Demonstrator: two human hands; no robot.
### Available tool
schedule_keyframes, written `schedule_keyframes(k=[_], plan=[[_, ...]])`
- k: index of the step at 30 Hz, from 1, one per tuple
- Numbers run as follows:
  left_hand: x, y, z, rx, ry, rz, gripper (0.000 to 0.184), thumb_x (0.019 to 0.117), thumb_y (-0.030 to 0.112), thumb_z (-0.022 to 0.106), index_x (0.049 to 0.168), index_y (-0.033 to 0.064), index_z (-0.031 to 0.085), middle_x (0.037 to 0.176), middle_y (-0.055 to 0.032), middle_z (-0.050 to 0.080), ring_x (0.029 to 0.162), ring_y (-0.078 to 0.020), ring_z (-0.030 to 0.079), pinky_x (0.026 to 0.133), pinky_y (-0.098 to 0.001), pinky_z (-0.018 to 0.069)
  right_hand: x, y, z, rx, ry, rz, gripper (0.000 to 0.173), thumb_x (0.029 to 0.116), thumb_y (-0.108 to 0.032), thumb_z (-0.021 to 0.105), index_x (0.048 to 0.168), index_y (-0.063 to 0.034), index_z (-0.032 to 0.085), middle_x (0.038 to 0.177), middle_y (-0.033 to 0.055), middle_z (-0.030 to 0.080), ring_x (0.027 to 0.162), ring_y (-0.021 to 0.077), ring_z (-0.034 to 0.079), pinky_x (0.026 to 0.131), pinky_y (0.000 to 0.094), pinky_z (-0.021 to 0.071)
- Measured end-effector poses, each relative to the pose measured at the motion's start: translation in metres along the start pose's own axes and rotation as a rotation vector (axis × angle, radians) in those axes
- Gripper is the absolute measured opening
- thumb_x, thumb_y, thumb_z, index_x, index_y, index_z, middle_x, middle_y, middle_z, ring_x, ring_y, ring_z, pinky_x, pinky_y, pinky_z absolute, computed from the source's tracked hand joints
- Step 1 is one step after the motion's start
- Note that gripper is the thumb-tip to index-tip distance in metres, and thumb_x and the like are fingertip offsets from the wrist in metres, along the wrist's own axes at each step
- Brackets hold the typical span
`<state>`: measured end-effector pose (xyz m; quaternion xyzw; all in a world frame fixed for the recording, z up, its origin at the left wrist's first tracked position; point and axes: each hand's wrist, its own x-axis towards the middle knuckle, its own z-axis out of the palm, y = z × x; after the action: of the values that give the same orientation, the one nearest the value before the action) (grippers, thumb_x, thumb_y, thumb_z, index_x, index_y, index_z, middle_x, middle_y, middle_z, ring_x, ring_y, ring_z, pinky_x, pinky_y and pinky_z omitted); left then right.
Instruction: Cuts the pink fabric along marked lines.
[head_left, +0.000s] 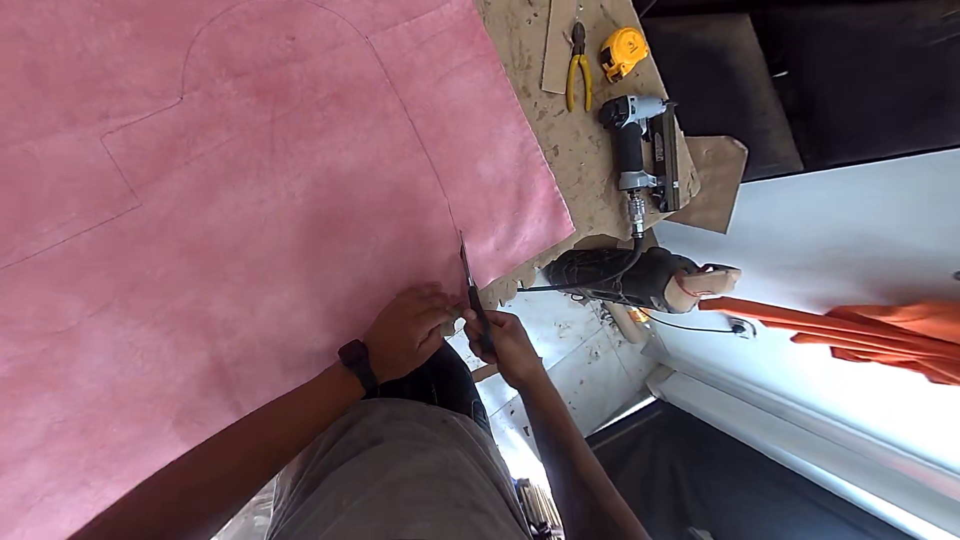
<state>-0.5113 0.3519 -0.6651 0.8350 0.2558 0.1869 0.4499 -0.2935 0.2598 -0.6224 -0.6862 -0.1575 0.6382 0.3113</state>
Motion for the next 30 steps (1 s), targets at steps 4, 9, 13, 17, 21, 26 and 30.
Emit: schedule_keyframes(k=[4, 9, 13, 17, 21, 26, 30], plan=[[0.02, 0.002, 0.009, 0.178, -0.184, 0.151, 0.031, 0.1038, 0.025, 0.05, 0.124, 0.0176, 0.073, 0.15, 0.0009, 0.056, 0.153, -0.0201, 0.031, 0.129, -0.0436, 0.0231, 0.002, -0.011, -0.022, -0.073, -0.076, 0.019, 0.044, 0.0938, -0.049, 0.07, 0.085, -0.0058, 0.069, 0.067, 0.0081, 0.059, 0.048, 0.0105, 0.048, 0.043, 0.0237, 0.0365], [0.046, -0.003, 0.024, 0.284, -0.214, 0.279, 0.034, 0.1029, 0.025, 0.048, 0.13, 0.0143, 0.067, 0.148, -0.0048, 0.057, 0.152, -0.0242, 0.033, 0.129, -0.0475, 0.0205, 0.004, -0.017, -0.034, -0.113, -0.119, 0.016, 0.043, 0.0935, -0.047, 0.072, 0.083, -0.0059, 0.068, 0.062, 0.0064, 0.055, 0.048, 0.0091, 0.045, 0.044, 0.023, 0.0346], [0.05, -0.004, 0.03, 0.397, -0.297, 0.265, 0.044, 0.1012, 0.028, 0.049, 0.141, 0.0135, 0.06, 0.158, -0.0073, 0.046, 0.156, -0.0272, 0.024, 0.13, -0.0513, 0.0129, 0.01, -0.016, -0.037, -0.14, -0.108, -0.011, 0.045, 0.0932, -0.05, 0.071, 0.082, -0.0064, 0.068, 0.063, 0.0073, 0.057, 0.048, 0.0107, 0.048, 0.045, 0.0242, 0.0382], [0.043, -0.004, 0.035, 0.394, -0.267, 0.238, 0.046, 0.1002, 0.029, 0.051, 0.145, 0.0166, 0.057, 0.161, -0.0037, 0.043, 0.157, -0.022, 0.021, 0.13, -0.0503, 0.0109, 0.016, -0.022, -0.036, -0.129, -0.137, -0.021, 0.047, 0.0941, -0.049, 0.07, 0.08, -0.0048, 0.067, 0.062, 0.0091, 0.058, 0.047, 0.0114, 0.048, 0.043, 0.024, 0.0362], [0.039, -0.005, 0.037, 0.364, -0.256, 0.224, 0.045, 0.1033, 0.026, 0.047, 0.147, 0.0172, 0.056, 0.162, -0.0017, 0.043, 0.158, -0.0203, 0.02, 0.131, -0.0474, 0.0112, 0.015, -0.019, -0.034, -0.11, -0.144, -0.016, 0.047, 0.0936, -0.05, 0.07, 0.081, -0.0053, 0.067, 0.062, 0.0084, 0.057, 0.048, 0.0108, 0.047, 0.044, 0.0238, 0.0362], [0.037, -0.01, 0.029, 0.24, -0.197, 0.245, 0.036, 0.1047, 0.021, 0.047, 0.133, 0.0135, 0.067, 0.153, -0.0022, 0.054, 0.155, -0.0202, 0.029, 0.13, -0.0433, 0.0176, 0.013, -0.017, -0.035, -0.142, -0.135, -0.015, 0.043, 0.0943, -0.046, 0.071, 0.082, -0.0051, 0.068, 0.062, 0.0079, 0.057, 0.049, 0.0108, 0.047, 0.045, 0.0242, 0.0357], [0.034, -0.011, 0.028, 0.184, -0.164, 0.247, 0.034, 0.104, 0.019, 0.049, 0.132, 0.0149, 0.068, 0.15, 0.0014, 0.056, 0.154, -0.0187, 0.031, 0.13, -0.0428, 0.0202, 0.014, -0.017, -0.034, -0.136, -0.132, -0.025, 0.045, 0.093, -0.049, 0.072, 0.081, -0.0056, 0.068, 0.062, 0.0074, 0.056, 0.049, 0.0108, 0.047, 0.045, 0.0243, 0.0367]])
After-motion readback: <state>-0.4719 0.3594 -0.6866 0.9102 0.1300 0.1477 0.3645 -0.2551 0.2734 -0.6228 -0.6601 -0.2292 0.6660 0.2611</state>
